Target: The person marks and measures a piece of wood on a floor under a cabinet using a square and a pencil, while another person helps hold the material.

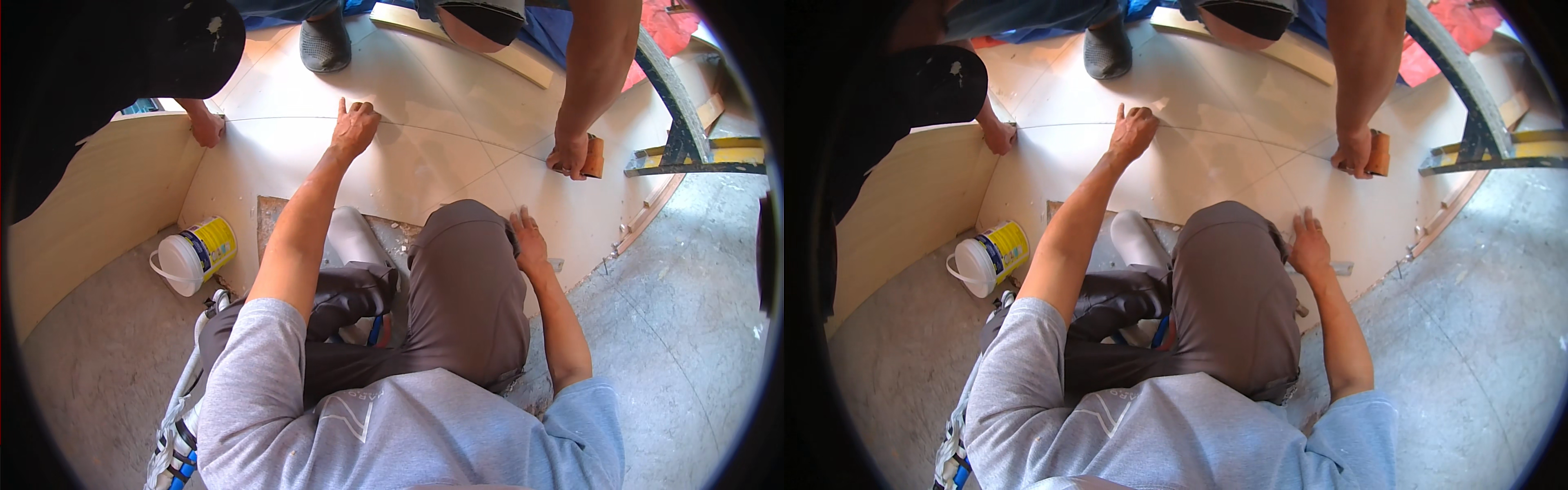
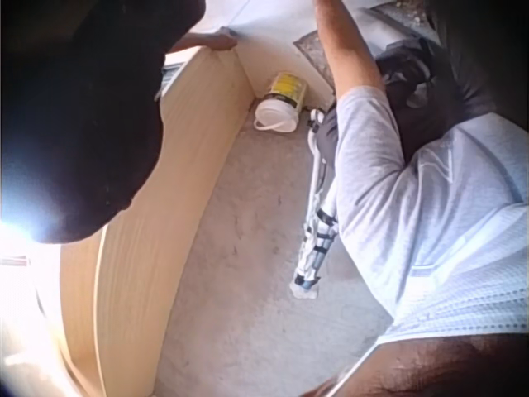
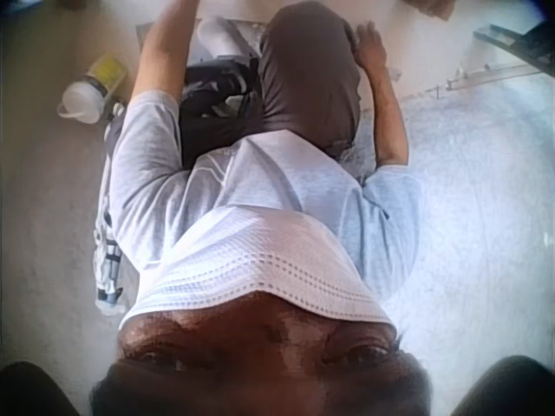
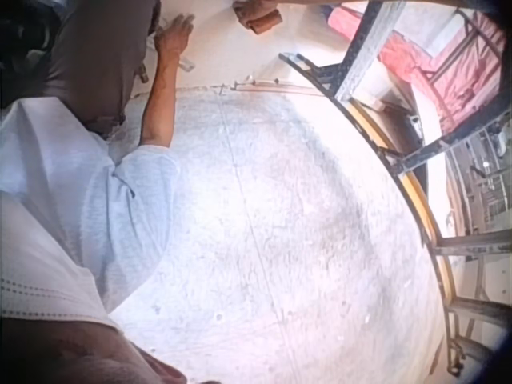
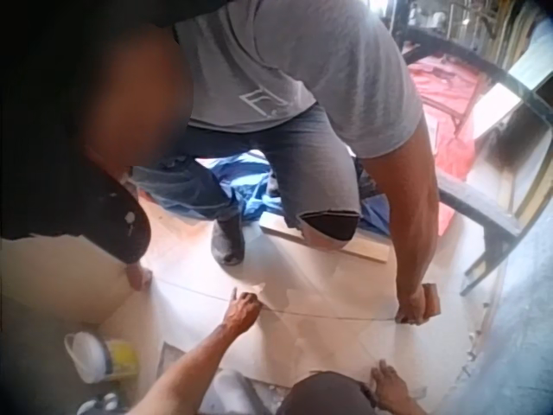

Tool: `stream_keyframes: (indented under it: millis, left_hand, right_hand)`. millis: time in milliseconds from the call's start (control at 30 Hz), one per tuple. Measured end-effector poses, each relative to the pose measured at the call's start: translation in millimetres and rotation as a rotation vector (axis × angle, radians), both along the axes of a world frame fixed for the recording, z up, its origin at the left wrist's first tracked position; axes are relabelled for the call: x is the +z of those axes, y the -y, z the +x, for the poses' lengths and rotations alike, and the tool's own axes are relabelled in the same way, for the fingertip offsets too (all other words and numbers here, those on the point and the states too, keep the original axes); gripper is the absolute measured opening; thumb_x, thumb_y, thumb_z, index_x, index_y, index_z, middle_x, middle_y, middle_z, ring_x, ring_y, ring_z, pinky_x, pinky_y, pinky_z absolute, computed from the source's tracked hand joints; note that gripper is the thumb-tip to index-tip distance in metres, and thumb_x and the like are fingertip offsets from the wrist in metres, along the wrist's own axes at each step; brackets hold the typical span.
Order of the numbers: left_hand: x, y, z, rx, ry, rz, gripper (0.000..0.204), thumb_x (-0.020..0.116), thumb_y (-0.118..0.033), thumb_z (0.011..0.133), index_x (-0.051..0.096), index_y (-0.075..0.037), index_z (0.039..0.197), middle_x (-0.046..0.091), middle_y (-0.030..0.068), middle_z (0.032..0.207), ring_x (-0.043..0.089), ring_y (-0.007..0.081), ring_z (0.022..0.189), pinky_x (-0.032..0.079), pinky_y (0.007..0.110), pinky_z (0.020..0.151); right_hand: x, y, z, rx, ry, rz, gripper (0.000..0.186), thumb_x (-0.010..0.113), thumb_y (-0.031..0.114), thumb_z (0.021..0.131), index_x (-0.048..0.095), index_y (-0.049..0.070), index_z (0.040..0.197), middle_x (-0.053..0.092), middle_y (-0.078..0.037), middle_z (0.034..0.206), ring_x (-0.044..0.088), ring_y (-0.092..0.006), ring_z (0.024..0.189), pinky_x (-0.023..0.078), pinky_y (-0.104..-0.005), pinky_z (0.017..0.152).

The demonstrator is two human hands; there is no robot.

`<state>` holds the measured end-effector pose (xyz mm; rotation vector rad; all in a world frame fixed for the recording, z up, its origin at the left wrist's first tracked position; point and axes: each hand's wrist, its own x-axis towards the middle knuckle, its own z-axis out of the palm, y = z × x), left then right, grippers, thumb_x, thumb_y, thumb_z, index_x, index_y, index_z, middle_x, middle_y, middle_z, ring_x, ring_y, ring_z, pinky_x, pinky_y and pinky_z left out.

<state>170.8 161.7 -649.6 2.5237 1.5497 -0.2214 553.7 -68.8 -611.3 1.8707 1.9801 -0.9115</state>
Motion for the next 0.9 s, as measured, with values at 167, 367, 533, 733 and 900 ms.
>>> stream_keyframes:
  millis: [167, 367, 533, 733, 900]
  left_hand:
    - [0.0, 1.0, 3.1, -0.016, 0.019, 0.024, 0.012, 0.053, -0.009, 0.086, 0.064, -0.007, 0.089, 0.058, 0.0092, 0.106, 0.053, 0.0276, 0.111, 0.025, 0.064, 0.107]
    - [-4.1, 1.8, -0.2, -0.029, 0.073, 0.101, 0.013, 0.053, -0.008, 0.084, 0.066, -0.008, 0.085, 0.057, 0.0081, 0.1, 0.055, 0.025, 0.108, 0.026, 0.065, 0.106]
    - [-2.6, 0.6, 2.2, -0.099, 0.021, 0.091, 0.013, 0.05, -0.007, 0.085, 0.063, -0.006, 0.088, 0.056, 0.0076, 0.101, 0.053, 0.0237, 0.111, 0.024, 0.064, 0.108]
    - [-7.4, -4.6, 1.2, -0.255, -0.031, 0.085, 0.014, 0.047, -0.008, 0.087, 0.058, -0.003, 0.094, 0.053, 0.0091, 0.105, 0.049, 0.0234, 0.113, 0.024, 0.056, 0.112]
    - [-14.5, -10.6, -0.3, -0.312, -0.041, 0.077, 0.016, 0.046, -0.009, 0.088, 0.058, -0.003, 0.096, 0.052, 0.0097, 0.106, 0.048, 0.0239, 0.114, 0.025, 0.05, 0.113]
  right_hand:
    - [-2.2, 1.7, 1.5, -0.004, 0.0, 0.008, 0.063, 0.058, 0.026, 0.082, 0.039, 0.003, 0.137, 0.029, -0.026, 0.147, 0.04, -0.0447, 0.127, 0.041, -0.043, 0.102]
    - [-1.4, 0.2, -0.6, -0.001, -0.002, 0.01, 0.063, 0.058, 0.026, 0.082, 0.039, 0.003, 0.137, 0.029, -0.026, 0.147, 0.04, -0.0435, 0.128, 0.04, -0.0428, 0.103]
    - [9.2, -4.2, -6.9, -0.034, 0.022, -0.047, 0.064, 0.061, 0.021, 0.081, 0.038, 0.004, 0.138, 0.027, -0.023, 0.149, 0.039, -0.041, 0.13, 0.04, -0.0418, 0.104]
    - [6.1, -2.6, -3.9, -0.022, 0.052, -0.05, 0.071, 0.069, 0.026, 0.08, 0.038, 0.006, 0.14, 0.025, -0.017, 0.151, 0.038, -0.0368, 0.131, 0.041, -0.041, 0.102]
    - [11.4, -4.8, -6.6, -0.032, 0.068, -0.067, 0.072, 0.07, 0.027, 0.079, 0.038, 0.006, 0.14, 0.026, -0.018, 0.15, 0.039, -0.0369, 0.13, 0.041, -0.0406, 0.103]
